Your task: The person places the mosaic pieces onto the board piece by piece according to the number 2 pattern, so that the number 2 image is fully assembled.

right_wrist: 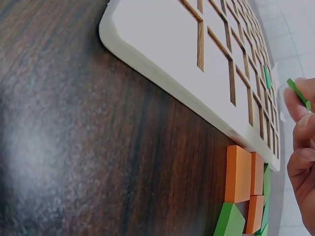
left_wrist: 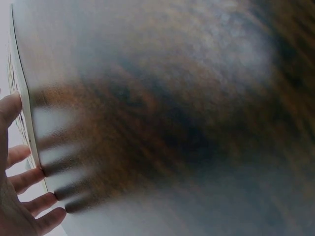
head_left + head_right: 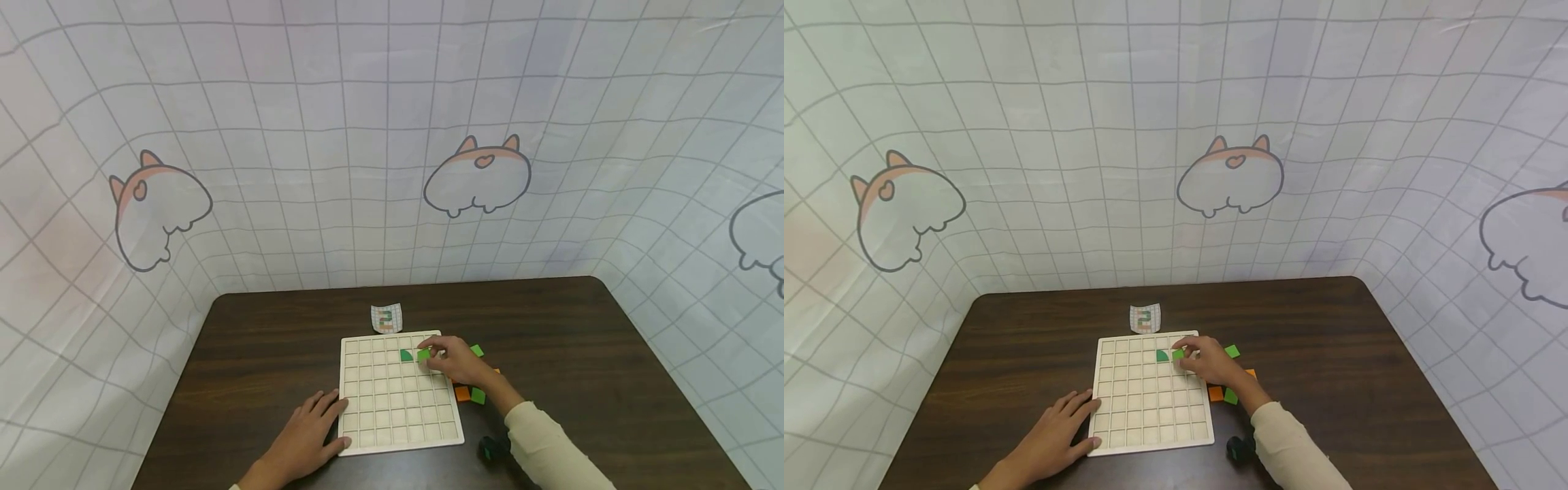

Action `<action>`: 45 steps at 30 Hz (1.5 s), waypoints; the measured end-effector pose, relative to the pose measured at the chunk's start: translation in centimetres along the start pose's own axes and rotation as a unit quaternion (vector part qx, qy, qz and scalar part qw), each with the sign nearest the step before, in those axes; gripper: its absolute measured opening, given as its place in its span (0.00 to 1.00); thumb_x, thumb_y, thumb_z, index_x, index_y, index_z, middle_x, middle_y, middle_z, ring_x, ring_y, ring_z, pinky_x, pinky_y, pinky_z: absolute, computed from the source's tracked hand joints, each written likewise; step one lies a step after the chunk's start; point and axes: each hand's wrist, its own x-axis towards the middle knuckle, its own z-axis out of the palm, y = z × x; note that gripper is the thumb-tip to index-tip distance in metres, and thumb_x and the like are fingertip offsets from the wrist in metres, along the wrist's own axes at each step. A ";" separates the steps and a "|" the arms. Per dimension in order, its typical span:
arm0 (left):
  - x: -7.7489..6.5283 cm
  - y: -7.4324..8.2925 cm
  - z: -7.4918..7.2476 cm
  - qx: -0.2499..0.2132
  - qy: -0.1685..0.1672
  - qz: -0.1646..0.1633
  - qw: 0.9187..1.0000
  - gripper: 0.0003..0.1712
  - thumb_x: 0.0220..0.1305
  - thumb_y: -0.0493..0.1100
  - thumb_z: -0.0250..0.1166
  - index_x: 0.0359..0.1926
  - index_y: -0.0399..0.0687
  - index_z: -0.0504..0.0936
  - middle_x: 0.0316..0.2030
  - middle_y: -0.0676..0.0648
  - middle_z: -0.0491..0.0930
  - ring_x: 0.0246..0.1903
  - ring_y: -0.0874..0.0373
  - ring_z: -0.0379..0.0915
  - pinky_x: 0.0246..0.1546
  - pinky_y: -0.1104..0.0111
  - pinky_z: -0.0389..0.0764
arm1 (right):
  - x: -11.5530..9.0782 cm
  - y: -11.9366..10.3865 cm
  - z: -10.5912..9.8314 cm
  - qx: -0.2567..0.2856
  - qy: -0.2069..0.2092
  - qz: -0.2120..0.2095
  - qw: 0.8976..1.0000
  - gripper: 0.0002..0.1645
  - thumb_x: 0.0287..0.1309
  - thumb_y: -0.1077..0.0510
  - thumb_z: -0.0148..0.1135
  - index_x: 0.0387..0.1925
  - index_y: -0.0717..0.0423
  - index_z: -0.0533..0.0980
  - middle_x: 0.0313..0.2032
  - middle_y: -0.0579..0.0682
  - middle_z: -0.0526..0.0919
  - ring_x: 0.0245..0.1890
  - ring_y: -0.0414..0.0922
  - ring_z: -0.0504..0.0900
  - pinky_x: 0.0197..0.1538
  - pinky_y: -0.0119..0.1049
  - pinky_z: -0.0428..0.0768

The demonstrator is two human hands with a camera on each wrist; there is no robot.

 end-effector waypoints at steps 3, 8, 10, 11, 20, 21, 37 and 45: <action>0.0 0.0 0.0 -0.001 0.001 0.001 1.000 0.40 0.66 0.64 0.64 0.72 0.50 0.69 0.73 0.39 0.63 0.69 0.32 0.60 0.59 0.34 0.67 | 0.1 -0.1 0.1 0.007 0.000 -0.002 1.000 0.16 0.65 0.59 0.65 0.54 0.57 0.81 0.36 0.49 0.80 0.18 0.35 0.65 0.25 0.29 0.68; 0.0 -0.1 0.2 0.000 -0.004 0.002 1.000 0.40 0.66 0.65 0.63 0.72 0.51 0.69 0.73 0.39 0.63 0.69 0.31 0.61 0.58 0.34 0.68 | 0.2 -0.2 0.3 0.008 0.000 -0.009 1.000 0.17 0.65 0.58 0.66 0.52 0.60 0.82 0.36 0.49 0.81 0.25 0.36 0.72 0.29 0.29 0.72; 0.1 -0.2 0.3 0.004 -0.003 0.004 1.000 0.40 0.66 0.65 0.63 0.72 0.51 0.69 0.73 0.39 0.64 0.69 0.31 0.61 0.58 0.34 0.68 | 0.3 -0.2 0.4 0.006 0.001 -0.011 1.000 0.17 0.65 0.57 0.66 0.52 0.60 0.82 0.36 0.50 0.81 0.26 0.36 0.72 0.29 0.29 0.73; 0.1 -0.2 0.3 0.006 -0.001 0.005 1.000 0.39 0.67 0.65 0.63 0.72 0.51 0.69 0.73 0.39 0.64 0.69 0.31 0.61 0.58 0.34 0.68 | 0.4 -0.2 0.5 0.006 0.003 -0.011 1.000 0.17 0.65 0.57 0.66 0.52 0.60 0.82 0.36 0.50 0.81 0.25 0.36 0.72 0.29 0.29 0.72; 0.1 -0.3 0.2 0.009 0.003 0.008 1.000 0.39 0.67 0.64 0.63 0.71 0.51 0.69 0.72 0.38 0.64 0.69 0.31 0.61 0.57 0.35 0.69 | 0.8 -0.3 1.0 0.015 0.002 0.001 1.000 0.18 0.63 0.55 0.69 0.53 0.56 0.82 0.37 0.49 0.82 0.27 0.37 0.75 0.30 0.30 0.74; 0.1 -0.3 0.2 0.009 0.003 0.009 1.000 0.39 0.67 0.64 0.63 0.71 0.51 0.69 0.72 0.38 0.64 0.69 0.31 0.61 0.58 0.35 0.69 | 0.9 -0.3 1.1 0.017 0.000 0.003 1.000 0.18 0.62 0.56 0.69 0.53 0.56 0.82 0.37 0.49 0.82 0.27 0.38 0.75 0.30 0.30 0.74; 0.1 -0.3 0.1 0.008 0.002 0.011 1.000 0.39 0.67 0.64 0.62 0.72 0.51 0.68 0.72 0.38 0.64 0.69 0.31 0.61 0.58 0.34 0.68 | 1.7 -0.4 2.1 0.025 0.009 -0.008 1.000 0.16 0.62 0.56 0.70 0.51 0.54 0.81 0.37 0.47 0.83 0.35 0.41 0.79 0.40 0.34 0.78; 0.1 -0.3 0.2 0.009 -0.002 0.008 1.000 0.39 0.67 0.64 0.63 0.71 0.51 0.69 0.72 0.38 0.64 0.68 0.31 0.62 0.58 0.34 0.68 | 2.3 -1.0 2.6 0.031 0.001 -0.005 0.999 0.16 0.64 0.56 0.68 0.51 0.56 0.81 0.37 0.49 0.83 0.32 0.40 0.78 0.32 0.32 0.76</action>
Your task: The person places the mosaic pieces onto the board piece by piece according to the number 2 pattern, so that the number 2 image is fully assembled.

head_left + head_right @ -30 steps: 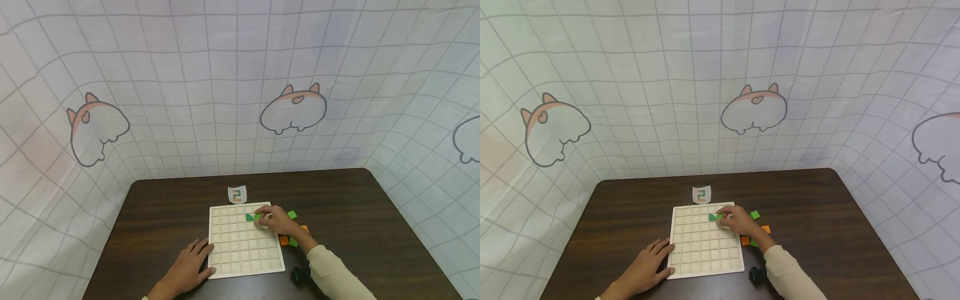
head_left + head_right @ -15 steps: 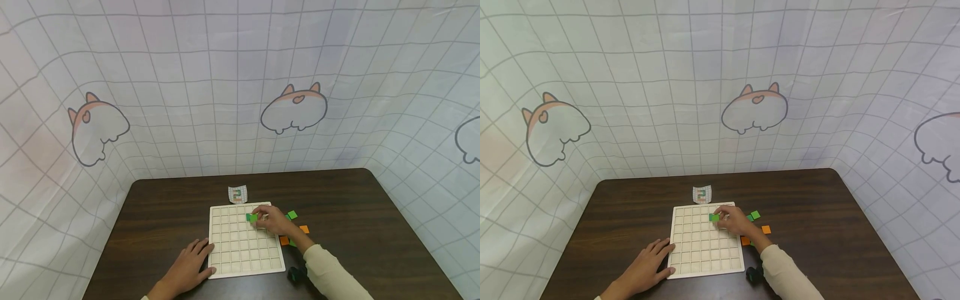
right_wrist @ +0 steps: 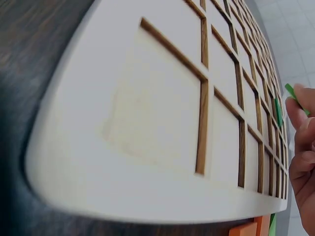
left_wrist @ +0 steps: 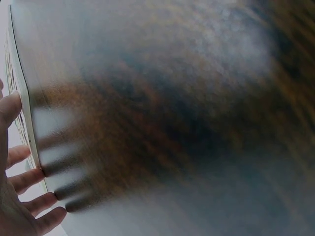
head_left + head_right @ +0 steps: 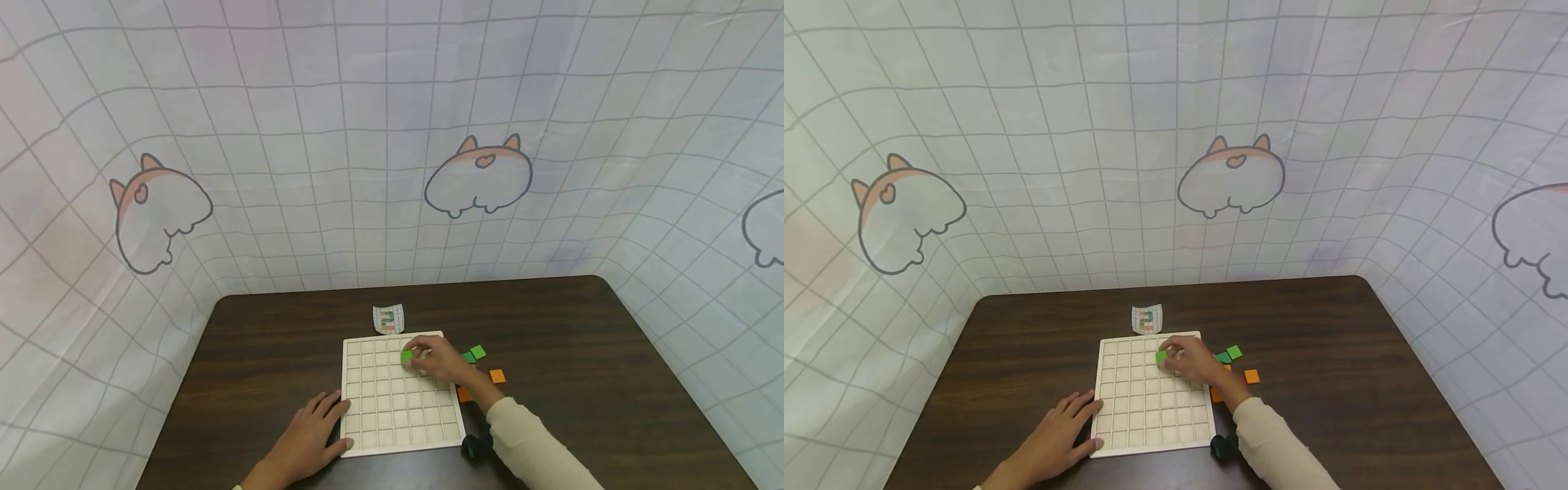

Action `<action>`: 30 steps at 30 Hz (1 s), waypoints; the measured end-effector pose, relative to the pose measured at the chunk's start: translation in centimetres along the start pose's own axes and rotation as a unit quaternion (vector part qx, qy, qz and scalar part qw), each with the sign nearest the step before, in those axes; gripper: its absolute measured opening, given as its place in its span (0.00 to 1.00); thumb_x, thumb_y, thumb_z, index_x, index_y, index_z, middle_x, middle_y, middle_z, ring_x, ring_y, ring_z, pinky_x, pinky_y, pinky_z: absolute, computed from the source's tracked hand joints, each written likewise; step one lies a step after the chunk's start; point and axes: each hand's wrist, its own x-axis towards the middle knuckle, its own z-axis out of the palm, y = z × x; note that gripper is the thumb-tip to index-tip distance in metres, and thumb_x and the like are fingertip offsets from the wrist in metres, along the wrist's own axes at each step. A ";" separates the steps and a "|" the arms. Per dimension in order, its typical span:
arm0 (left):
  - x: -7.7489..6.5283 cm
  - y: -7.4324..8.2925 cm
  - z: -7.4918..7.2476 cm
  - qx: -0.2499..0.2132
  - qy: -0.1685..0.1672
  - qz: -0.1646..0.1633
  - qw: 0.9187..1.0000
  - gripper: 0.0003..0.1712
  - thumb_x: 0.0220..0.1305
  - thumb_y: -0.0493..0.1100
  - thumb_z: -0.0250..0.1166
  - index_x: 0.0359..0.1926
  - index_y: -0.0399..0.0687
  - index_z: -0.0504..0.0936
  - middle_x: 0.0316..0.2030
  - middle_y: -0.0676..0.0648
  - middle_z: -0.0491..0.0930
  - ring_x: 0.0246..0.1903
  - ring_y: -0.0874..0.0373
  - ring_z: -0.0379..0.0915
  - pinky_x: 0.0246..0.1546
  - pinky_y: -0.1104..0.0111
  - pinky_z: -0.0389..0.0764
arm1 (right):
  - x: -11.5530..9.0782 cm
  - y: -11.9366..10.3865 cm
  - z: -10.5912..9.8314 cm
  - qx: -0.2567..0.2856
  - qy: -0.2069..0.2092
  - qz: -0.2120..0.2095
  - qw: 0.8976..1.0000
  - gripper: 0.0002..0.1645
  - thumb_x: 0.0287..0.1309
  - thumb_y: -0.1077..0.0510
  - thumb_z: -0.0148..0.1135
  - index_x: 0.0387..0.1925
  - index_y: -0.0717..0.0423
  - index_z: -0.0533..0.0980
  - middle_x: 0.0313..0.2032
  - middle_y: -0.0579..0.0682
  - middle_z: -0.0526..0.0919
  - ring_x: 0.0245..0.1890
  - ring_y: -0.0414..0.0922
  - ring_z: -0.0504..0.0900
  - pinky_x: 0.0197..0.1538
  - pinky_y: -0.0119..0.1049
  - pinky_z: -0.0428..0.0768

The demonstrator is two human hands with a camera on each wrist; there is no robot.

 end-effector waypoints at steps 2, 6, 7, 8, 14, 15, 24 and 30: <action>0.0 0.0 0.0 -0.001 -0.001 0.000 1.000 0.39 0.67 0.65 0.63 0.71 0.51 0.69 0.72 0.38 0.64 0.68 0.31 0.62 0.58 0.34 0.68 | 0.1 -0.1 0.2 0.000 -0.001 -0.001 1.000 0.17 0.64 0.56 0.68 0.52 0.57 0.81 0.38 0.49 0.83 0.31 0.40 0.77 0.31 0.32 0.75; 0.0 -0.1 0.1 -0.001 -0.001 0.000 1.000 0.39 0.67 0.65 0.62 0.72 0.51 0.69 0.72 0.38 0.64 0.68 0.31 0.61 0.58 0.34 0.68 | 0.4 -0.3 0.5 -0.004 0.002 -0.001 1.000 0.17 0.64 0.56 0.68 0.52 0.58 0.81 0.36 0.49 0.83 0.28 0.39 0.76 0.31 0.32 0.74; 0.0 -0.1 0.1 -0.001 -0.001 0.000 1.000 0.39 0.67 0.65 0.63 0.72 0.51 0.69 0.72 0.38 0.64 0.68 0.31 0.62 0.58 0.34 0.68 | 0.4 -0.4 0.6 -0.006 0.003 0.001 1.000 0.17 0.64 0.57 0.68 0.52 0.57 0.81 0.36 0.48 0.83 0.28 0.39 0.76 0.32 0.32 0.74; 0.0 -0.1 0.1 0.001 0.000 0.000 1.000 0.39 0.67 0.64 0.63 0.71 0.51 0.69 0.72 0.38 0.64 0.68 0.31 0.62 0.58 0.34 0.68 | 0.5 -0.4 0.7 -0.007 0.003 0.003 1.000 0.16 0.63 0.57 0.69 0.51 0.57 0.81 0.35 0.48 0.83 0.28 0.39 0.76 0.32 0.32 0.74; 0.1 -0.2 0.2 0.005 0.000 -0.002 1.000 0.39 0.67 0.65 0.62 0.71 0.51 0.69 0.72 0.39 0.65 0.68 0.32 0.62 0.58 0.34 0.68 | 0.9 -0.5 1.2 -0.020 0.011 0.020 1.000 0.14 0.60 0.60 0.71 0.48 0.58 0.82 0.31 0.46 0.82 0.26 0.39 0.74 0.32 0.33 0.72; 0.1 -0.2 0.2 0.004 0.000 -0.002 1.000 0.39 0.67 0.65 0.62 0.72 0.51 0.69 0.72 0.39 0.64 0.69 0.32 0.62 0.58 0.34 0.68 | 1.0 -0.5 1.3 -0.019 0.012 0.025 0.999 0.14 0.60 0.60 0.71 0.47 0.57 0.82 0.31 0.46 0.82 0.26 0.39 0.74 0.32 0.33 0.72; -0.1 -0.1 0.1 -0.003 0.004 0.002 1.000 0.40 0.67 0.65 0.62 0.72 0.50 0.69 0.72 0.38 0.64 0.69 0.31 0.61 0.58 0.34 0.68 | 1.0 -0.6 1.4 -0.016 0.013 0.023 1.000 0.14 0.61 0.59 0.70 0.48 0.58 0.82 0.32 0.47 0.83 0.28 0.38 0.75 0.35 0.34 0.74; -0.1 -0.1 0.0 -0.002 0.005 0.004 1.000 0.39 0.67 0.65 0.62 0.72 0.50 0.69 0.72 0.38 0.64 0.69 0.31 0.61 0.58 0.35 0.68 | 1.1 -0.9 1.6 -0.047 0.025 -0.002 0.999 0.14 0.61 0.59 0.69 0.47 0.61 0.82 0.29 0.45 0.82 0.26 0.37 0.74 0.35 0.33 0.74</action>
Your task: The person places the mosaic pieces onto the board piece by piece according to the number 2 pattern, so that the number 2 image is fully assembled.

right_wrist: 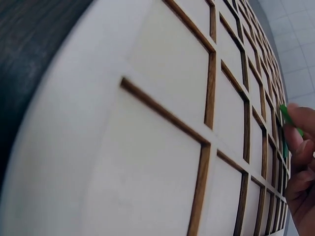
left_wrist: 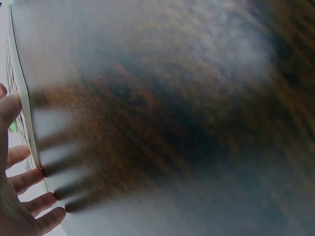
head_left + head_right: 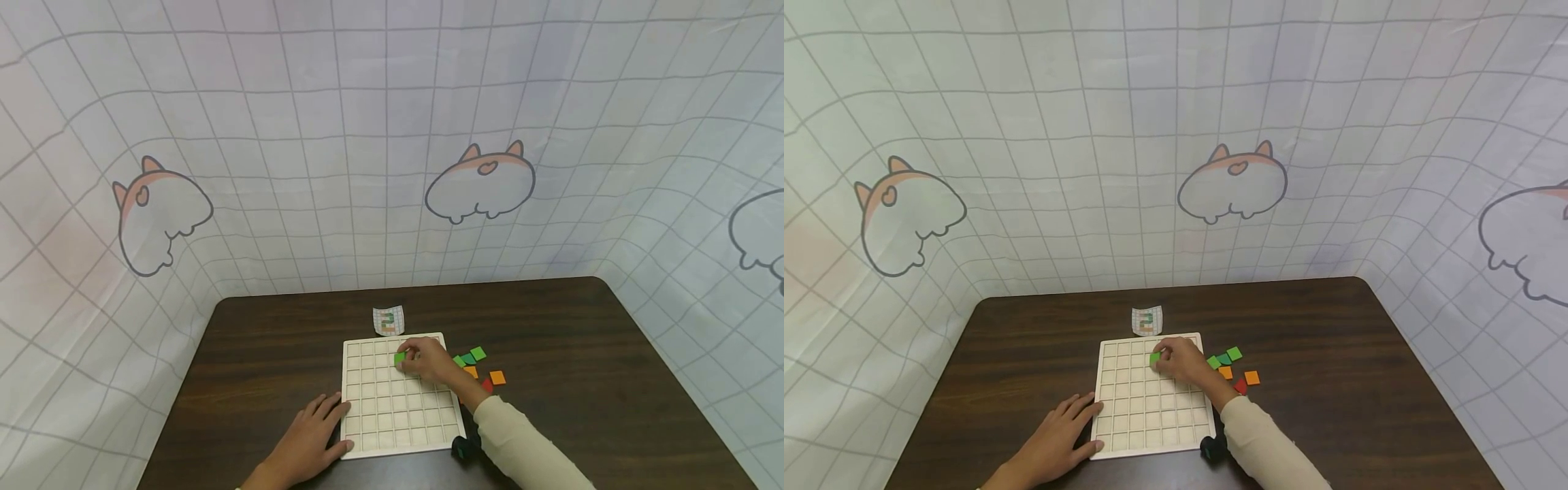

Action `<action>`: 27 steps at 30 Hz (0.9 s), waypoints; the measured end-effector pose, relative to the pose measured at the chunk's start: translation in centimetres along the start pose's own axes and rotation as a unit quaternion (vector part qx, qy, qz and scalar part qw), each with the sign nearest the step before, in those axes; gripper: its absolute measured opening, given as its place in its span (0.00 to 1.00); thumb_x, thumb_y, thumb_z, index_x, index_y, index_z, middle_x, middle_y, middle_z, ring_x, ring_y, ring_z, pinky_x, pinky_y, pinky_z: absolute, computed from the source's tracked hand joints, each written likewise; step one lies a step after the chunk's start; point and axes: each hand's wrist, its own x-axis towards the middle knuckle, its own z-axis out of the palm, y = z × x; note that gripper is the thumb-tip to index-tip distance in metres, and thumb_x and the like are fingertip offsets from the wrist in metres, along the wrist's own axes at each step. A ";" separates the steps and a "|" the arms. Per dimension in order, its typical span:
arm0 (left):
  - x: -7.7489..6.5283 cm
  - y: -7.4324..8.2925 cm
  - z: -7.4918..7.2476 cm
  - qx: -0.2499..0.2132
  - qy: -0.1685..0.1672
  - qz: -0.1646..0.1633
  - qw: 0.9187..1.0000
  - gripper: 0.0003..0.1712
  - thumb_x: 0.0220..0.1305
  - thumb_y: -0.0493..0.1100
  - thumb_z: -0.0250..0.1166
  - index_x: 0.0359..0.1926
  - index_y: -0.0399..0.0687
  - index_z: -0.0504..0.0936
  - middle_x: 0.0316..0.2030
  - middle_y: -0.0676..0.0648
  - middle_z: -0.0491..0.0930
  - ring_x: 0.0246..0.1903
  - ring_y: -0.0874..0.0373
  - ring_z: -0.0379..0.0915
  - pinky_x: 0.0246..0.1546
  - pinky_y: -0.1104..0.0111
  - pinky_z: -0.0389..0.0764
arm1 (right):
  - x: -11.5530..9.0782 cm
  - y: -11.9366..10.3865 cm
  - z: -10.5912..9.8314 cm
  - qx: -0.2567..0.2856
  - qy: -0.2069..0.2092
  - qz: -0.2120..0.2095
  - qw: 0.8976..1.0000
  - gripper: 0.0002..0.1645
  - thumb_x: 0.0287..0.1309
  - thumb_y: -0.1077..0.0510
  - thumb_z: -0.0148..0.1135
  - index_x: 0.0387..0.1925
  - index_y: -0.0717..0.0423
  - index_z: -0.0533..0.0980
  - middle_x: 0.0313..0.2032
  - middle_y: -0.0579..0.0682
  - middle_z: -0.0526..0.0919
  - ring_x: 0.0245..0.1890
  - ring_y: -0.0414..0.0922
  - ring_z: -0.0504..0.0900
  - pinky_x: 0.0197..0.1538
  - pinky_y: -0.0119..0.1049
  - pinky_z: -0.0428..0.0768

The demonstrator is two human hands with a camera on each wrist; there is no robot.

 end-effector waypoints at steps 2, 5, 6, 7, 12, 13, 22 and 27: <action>0.0 0.0 -0.1 0.002 0.000 0.000 1.000 0.39 0.67 0.65 0.62 0.72 0.50 0.69 0.72 0.39 0.64 0.69 0.31 0.61 0.58 0.35 0.69 | 0.1 -0.2 0.1 -0.008 0.002 0.004 1.000 0.14 0.61 0.59 0.69 0.46 0.61 0.82 0.29 0.45 0.82 0.26 0.37 0.74 0.35 0.34 0.75; 0.0 0.0 -0.1 0.001 0.001 0.000 1.000 0.39 0.67 0.64 0.62 0.71 0.50 0.69 0.72 0.39 0.64 0.69 0.31 0.62 0.58 0.35 0.68 | 0.2 -0.5 0.2 -0.021 0.006 0.019 1.000 0.14 0.60 0.58 0.70 0.46 0.59 0.83 0.29 0.46 0.83 0.26 0.37 0.74 0.36 0.35 0.74; 0.0 0.0 -0.1 0.000 0.000 -0.001 1.000 0.39 0.67 0.64 0.63 0.71 0.50 0.69 0.72 0.38 0.64 0.69 0.31 0.62 0.58 0.35 0.68 | 0.2 -0.6 0.2 -0.028 0.007 0.022 0.999 0.14 0.60 0.57 0.70 0.46 0.59 0.83 0.30 0.46 0.83 0.26 0.38 0.74 0.36 0.35 0.75; 0.0 0.0 -0.1 -0.001 -0.001 -0.002 1.000 0.39 0.67 0.64 0.63 0.71 0.50 0.69 0.72 0.38 0.64 0.69 0.31 0.61 0.58 0.35 0.68 | 0.3 -0.6 0.3 -0.035 0.007 0.026 0.999 0.14 0.60 0.57 0.71 0.47 0.58 0.83 0.30 0.46 0.83 0.26 0.37 0.74 0.36 0.34 0.74; 0.0 0.0 0.0 -0.003 -0.009 -0.004 1.000 0.39 0.67 0.64 0.62 0.72 0.50 0.68 0.72 0.38 0.64 0.69 0.31 0.60 0.58 0.34 0.68 | 0.5 -0.6 0.5 -0.063 0.013 0.029 0.998 0.15 0.59 0.56 0.71 0.47 0.56 0.84 0.29 0.43 0.83 0.25 0.36 0.73 0.34 0.33 0.73; 0.0 0.0 0.1 -0.003 -0.011 -0.004 1.000 0.39 0.67 0.64 0.62 0.72 0.51 0.68 0.72 0.38 0.64 0.69 0.31 0.60 0.58 0.34 0.68 | 0.5 -0.6 0.5 -0.066 0.013 0.029 0.997 0.15 0.59 0.56 0.72 0.47 0.56 0.84 0.29 0.43 0.83 0.25 0.36 0.73 0.34 0.33 0.73; 0.0 0.0 0.1 0.000 -0.012 -0.007 1.000 0.39 0.67 0.65 0.62 0.72 0.51 0.68 0.72 0.38 0.63 0.69 0.32 0.60 0.59 0.35 0.68 | 0.8 -0.7 0.7 -0.096 0.010 0.031 0.995 0.14 0.59 0.54 0.72 0.46 0.52 0.84 0.30 0.40 0.80 0.28 0.36 0.73 0.35 0.33 0.72; 0.0 0.1 0.0 0.001 -0.012 -0.007 1.000 0.39 0.67 0.64 0.62 0.72 0.51 0.68 0.72 0.39 0.63 0.69 0.32 0.60 0.59 0.35 0.68 | 0.8 -0.9 0.6 -0.108 0.011 0.025 0.994 0.14 0.59 0.55 0.72 0.47 0.51 0.84 0.34 0.43 0.81 0.33 0.39 0.76 0.37 0.35 0.73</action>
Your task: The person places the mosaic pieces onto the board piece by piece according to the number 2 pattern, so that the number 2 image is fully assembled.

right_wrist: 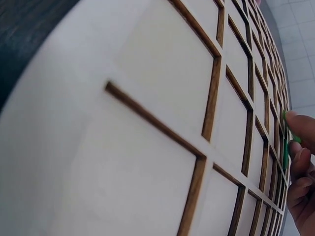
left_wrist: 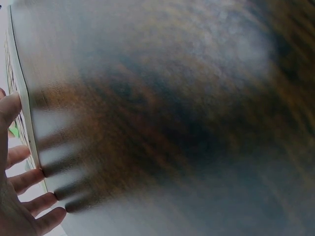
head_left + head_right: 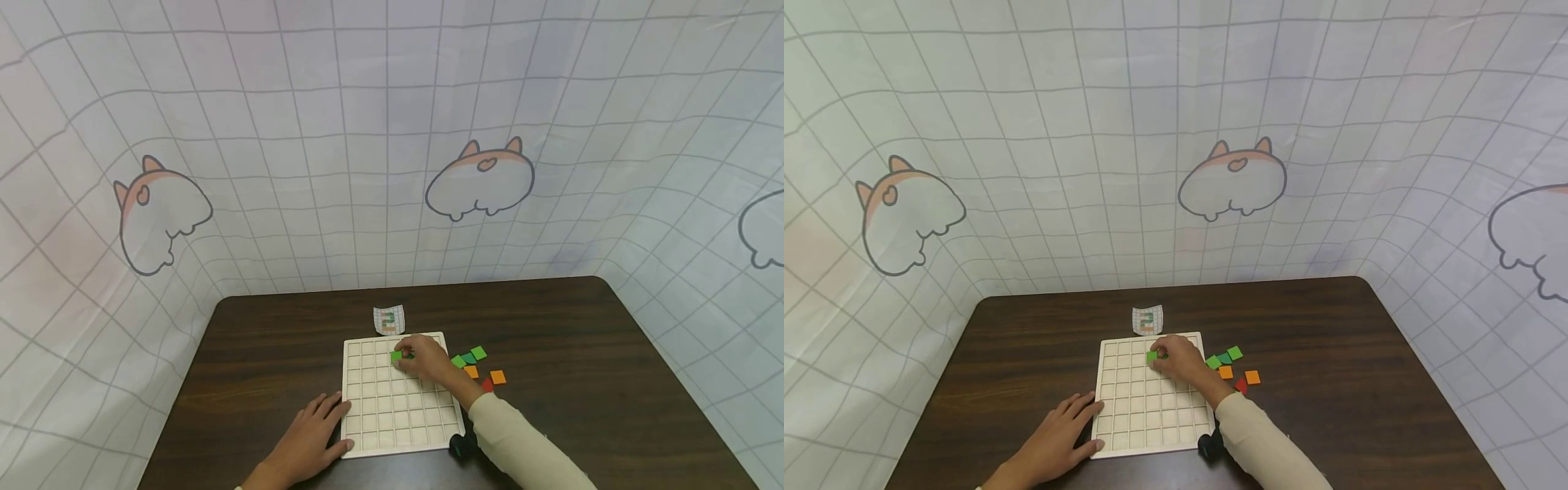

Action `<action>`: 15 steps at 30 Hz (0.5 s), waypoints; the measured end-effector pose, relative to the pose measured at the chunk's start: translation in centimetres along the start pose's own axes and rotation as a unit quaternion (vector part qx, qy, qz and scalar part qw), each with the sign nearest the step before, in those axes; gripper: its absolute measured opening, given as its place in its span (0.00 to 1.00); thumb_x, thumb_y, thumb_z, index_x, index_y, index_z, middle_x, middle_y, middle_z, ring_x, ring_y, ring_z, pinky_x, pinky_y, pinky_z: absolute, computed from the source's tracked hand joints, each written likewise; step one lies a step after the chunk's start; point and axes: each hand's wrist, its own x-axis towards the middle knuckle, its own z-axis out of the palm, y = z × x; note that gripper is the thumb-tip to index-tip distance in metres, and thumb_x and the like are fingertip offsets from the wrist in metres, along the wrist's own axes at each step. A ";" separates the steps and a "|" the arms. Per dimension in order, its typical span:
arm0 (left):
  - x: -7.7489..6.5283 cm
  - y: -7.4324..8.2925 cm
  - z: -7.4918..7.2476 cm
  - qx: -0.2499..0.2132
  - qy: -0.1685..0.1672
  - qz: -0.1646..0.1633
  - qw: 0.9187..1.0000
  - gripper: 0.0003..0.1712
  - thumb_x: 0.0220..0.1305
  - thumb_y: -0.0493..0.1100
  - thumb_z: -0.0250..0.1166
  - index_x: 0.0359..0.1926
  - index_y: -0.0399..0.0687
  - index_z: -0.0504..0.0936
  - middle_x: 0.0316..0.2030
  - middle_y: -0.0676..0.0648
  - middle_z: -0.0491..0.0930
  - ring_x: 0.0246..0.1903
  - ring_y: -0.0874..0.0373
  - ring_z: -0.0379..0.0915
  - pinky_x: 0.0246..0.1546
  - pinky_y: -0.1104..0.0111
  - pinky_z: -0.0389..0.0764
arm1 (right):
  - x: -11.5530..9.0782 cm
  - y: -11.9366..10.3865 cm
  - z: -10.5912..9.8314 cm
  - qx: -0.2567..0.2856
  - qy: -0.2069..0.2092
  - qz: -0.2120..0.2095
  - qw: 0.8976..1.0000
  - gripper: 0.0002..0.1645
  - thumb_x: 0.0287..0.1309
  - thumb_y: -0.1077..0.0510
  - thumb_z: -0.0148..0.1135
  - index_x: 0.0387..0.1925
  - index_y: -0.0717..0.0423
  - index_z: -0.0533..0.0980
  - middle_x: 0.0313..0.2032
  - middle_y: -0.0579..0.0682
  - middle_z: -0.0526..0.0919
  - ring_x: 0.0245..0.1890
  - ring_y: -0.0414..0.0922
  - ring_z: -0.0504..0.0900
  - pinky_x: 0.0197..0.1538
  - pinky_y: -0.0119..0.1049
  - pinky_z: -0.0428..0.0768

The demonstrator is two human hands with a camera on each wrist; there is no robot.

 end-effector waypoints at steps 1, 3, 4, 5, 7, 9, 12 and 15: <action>0.0 0.0 0.0 0.000 0.000 0.000 1.000 0.39 0.67 0.64 0.62 0.72 0.51 0.68 0.72 0.38 0.63 0.69 0.32 0.60 0.59 0.35 0.68 | 0.0 0.0 0.0 -0.001 0.000 -0.002 1.000 0.14 0.59 0.55 0.72 0.47 0.52 0.84 0.35 0.44 0.81 0.34 0.40 0.77 0.37 0.36 0.74; 0.0 0.0 0.0 0.000 0.001 0.001 1.000 0.39 0.67 0.64 0.62 0.72 0.51 0.68 0.72 0.38 0.63 0.69 0.32 0.60 0.59 0.35 0.68 | 0.0 0.0 0.0 -0.004 0.001 -0.006 1.000 0.15 0.59 0.56 0.72 0.48 0.52 0.84 0.36 0.45 0.81 0.36 0.42 0.78 0.38 0.37 0.75; 0.0 0.0 0.0 0.000 0.002 0.001 1.000 0.39 0.67 0.64 0.62 0.72 0.51 0.68 0.72 0.38 0.64 0.69 0.31 0.60 0.59 0.35 0.68 | -0.1 0.0 0.0 -0.004 0.000 -0.007 1.000 0.15 0.59 0.56 0.72 0.48 0.52 0.84 0.37 0.45 0.81 0.37 0.42 0.79 0.39 0.38 0.75; 0.0 0.0 0.0 0.000 0.002 0.001 1.000 0.39 0.67 0.64 0.62 0.72 0.51 0.68 0.72 0.38 0.64 0.69 0.31 0.60 0.59 0.35 0.68 | -0.1 0.0 0.0 -0.003 0.000 -0.008 1.000 0.15 0.59 0.56 0.72 0.48 0.52 0.84 0.37 0.45 0.81 0.37 0.43 0.79 0.39 0.38 0.75; 0.0 -0.1 0.1 0.000 0.002 0.002 1.000 0.39 0.67 0.64 0.62 0.72 0.51 0.68 0.72 0.38 0.64 0.69 0.31 0.60 0.58 0.35 0.68 | 0.0 0.0 0.0 -0.006 -0.001 -0.008 1.000 0.16 0.59 0.55 0.72 0.49 0.52 0.84 0.37 0.45 0.80 0.37 0.41 0.78 0.39 0.38 0.75; 0.1 -0.2 0.1 0.000 0.003 0.002 1.000 0.39 0.67 0.64 0.62 0.72 0.51 0.68 0.72 0.38 0.64 0.69 0.32 0.60 0.58 0.35 0.68 | 0.0 0.1 0.0 -0.011 -0.003 -0.008 1.000 0.16 0.59 0.54 0.72 0.49 0.51 0.85 0.37 0.45 0.80 0.37 0.41 0.78 0.38 0.37 0.75; 0.1 -0.3 0.2 0.001 0.003 0.002 1.000 0.39 0.67 0.65 0.62 0.72 0.52 0.68 0.72 0.39 0.64 0.69 0.32 0.60 0.58 0.34 0.68 | 0.1 0.2 0.1 -0.014 -0.005 -0.008 1.000 0.16 0.59 0.54 0.72 0.49 0.51 0.85 0.38 0.45 0.79 0.37 0.41 0.77 0.38 0.37 0.76; 0.1 -0.3 0.2 0.000 0.004 0.001 1.000 0.39 0.68 0.65 0.62 0.72 0.52 0.68 0.73 0.39 0.63 0.70 0.32 0.60 0.58 0.34 0.68 | 0.1 0.2 0.2 -0.011 -0.006 -0.003 1.000 0.16 0.59 0.54 0.72 0.49 0.51 0.85 0.38 0.45 0.79 0.38 0.41 0.78 0.40 0.38 0.76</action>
